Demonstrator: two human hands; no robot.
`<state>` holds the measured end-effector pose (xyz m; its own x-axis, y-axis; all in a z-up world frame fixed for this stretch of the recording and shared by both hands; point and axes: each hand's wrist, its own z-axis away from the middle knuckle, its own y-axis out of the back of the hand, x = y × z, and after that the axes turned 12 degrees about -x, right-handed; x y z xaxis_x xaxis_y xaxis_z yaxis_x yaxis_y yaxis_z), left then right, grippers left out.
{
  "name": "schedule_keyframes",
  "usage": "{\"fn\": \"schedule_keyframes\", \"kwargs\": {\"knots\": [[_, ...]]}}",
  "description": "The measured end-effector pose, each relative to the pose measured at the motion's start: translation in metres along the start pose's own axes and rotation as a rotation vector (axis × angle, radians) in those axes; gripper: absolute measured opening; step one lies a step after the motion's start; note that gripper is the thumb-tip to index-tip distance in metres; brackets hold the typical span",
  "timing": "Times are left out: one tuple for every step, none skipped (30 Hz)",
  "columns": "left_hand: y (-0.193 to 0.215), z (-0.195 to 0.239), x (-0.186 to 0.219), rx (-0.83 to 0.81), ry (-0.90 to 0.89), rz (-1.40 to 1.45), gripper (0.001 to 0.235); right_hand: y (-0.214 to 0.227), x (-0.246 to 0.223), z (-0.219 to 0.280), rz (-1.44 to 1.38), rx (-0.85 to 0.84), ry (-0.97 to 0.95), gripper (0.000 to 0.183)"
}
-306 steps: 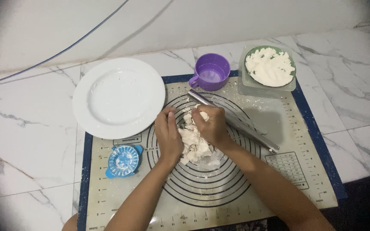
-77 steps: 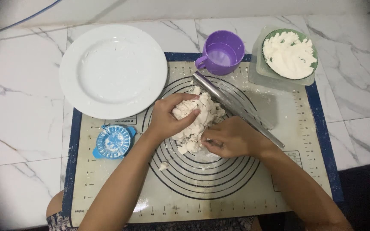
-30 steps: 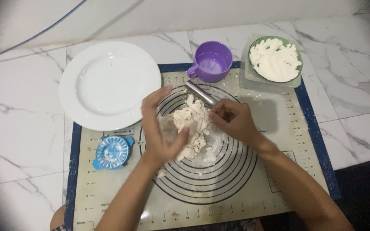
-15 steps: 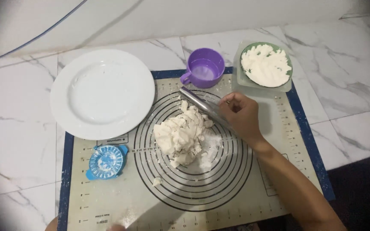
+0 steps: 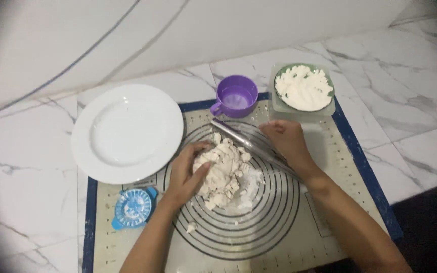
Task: Kneading and breaking apart dough on a silicone mat
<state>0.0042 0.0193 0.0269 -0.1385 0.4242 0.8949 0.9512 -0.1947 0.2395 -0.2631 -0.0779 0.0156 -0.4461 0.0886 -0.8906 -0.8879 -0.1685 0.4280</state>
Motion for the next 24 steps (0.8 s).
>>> {"fn": "schedule_keyframes", "kwargs": {"knots": [[-0.001,0.002,-0.005,0.0,0.009,0.008,0.032,-0.001,-0.003,0.001,0.004,-0.003,-0.011,0.024],[0.001,0.001,-0.01,-0.012,0.024,-0.006,0.033,-0.003,-0.007,0.0,-0.102,-0.027,-0.062,0.02],[0.002,0.001,-0.015,-0.024,0.039,-0.02,0.035,-0.005,-0.011,-0.001,-0.208,-0.051,-0.113,0.018],[0.001,0.002,-0.015,-0.03,0.038,-0.022,0.035,-0.003,-0.014,0.0,-0.213,-0.047,-0.114,0.018],[0.0,0.003,-0.015,-0.033,0.06,-0.017,0.037,-0.001,-0.017,0.001,-0.3,-0.058,-0.127,0.02],[-0.002,0.004,-0.016,-0.031,0.081,-0.006,0.039,0.002,-0.021,0.002,-0.379,-0.069,-0.14,0.025],[-0.002,0.005,-0.013,-0.033,0.079,-0.001,0.039,-0.001,-0.021,0.001,-0.376,-0.065,-0.141,0.025],[-0.001,0.004,-0.009,-0.026,0.091,-0.015,0.039,-0.002,-0.023,-0.001,-0.387,-0.061,-0.1,0.019],[-0.001,0.004,-0.005,-0.019,0.103,-0.028,0.039,-0.003,-0.024,-0.003,-0.398,-0.057,-0.059,0.036],[-0.001,0.004,-0.003,-0.02,0.101,-0.03,0.039,-0.003,-0.019,-0.007,-0.399,-0.056,-0.057,0.036],[-0.001,0.004,-0.002,-0.019,0.1,-0.036,0.039,-0.003,-0.014,-0.01,-0.381,-0.068,-0.038,0.042],[-0.001,0.006,-0.001,-0.019,0.103,-0.042,0.039,-0.005,-0.008,-0.012,-0.365,-0.082,-0.023,0.049],[-0.001,0.005,0.0,-0.019,0.104,-0.044,0.039,-0.004,-0.002,-0.014,-0.367,-0.083,-0.024,0.049],[-0.001,0.006,0.001,-0.016,0.099,-0.045,0.038,-0.005,0.005,-0.015,-0.221,-0.024,0.036,0.042],[-0.002,0.006,0.001,-0.012,0.094,-0.047,0.037,-0.005,0.011,-0.016,-0.074,0.033,0.096,0.035],[-0.002,0.007,0.0,-0.012,0.096,-0.046,0.037,-0.003,0.014,-0.017,-0.074,0.032,0.094,0.035],[-0.002,0.007,-0.001,-0.008,0.089,-0.051,0.038,0.0,0.016,-0.018,0.005,0.038,0.131,0.03],[-0.004,0.007,-0.002,-0.004,0.083,-0.053,0.039,0.003,0.019,-0.019,0.085,0.042,0.167,0.026],[-0.004,0.008,-0.004,-0.003,0.086,-0.051,0.039,0.0,0.014,-0.014,0.087,0.041,0.164,0.026],[-0.004,0.008,-0.006,0.002,0.087,-0.062,0.039,-0.001,0.009,-0.011,0.268,0.053,0.218,0.024],[-0.004,0.008,-0.007,0.007,0.087,-0.073,0.039,-0.003,0.004,-0.007,0.449,0.066,0.272,0.024],[-0.004,0.008,-0.007,0.007,0.085,-0.073,0.039,-0.006,-0.003,-0.001,0.449,0.067,0.273,0.024],[-0.004,0.008,-0.006,0.004,0.089,-0.071,0.038,-0.009,-0.01,0.005,0.647,0.095,0.404,0.018],[-0.004,0.008,-0.006,0.0,0.092,-0.068,0.038,-0.012,-0.017,0.011,0.845,0.124,0.534,0.014]]}}
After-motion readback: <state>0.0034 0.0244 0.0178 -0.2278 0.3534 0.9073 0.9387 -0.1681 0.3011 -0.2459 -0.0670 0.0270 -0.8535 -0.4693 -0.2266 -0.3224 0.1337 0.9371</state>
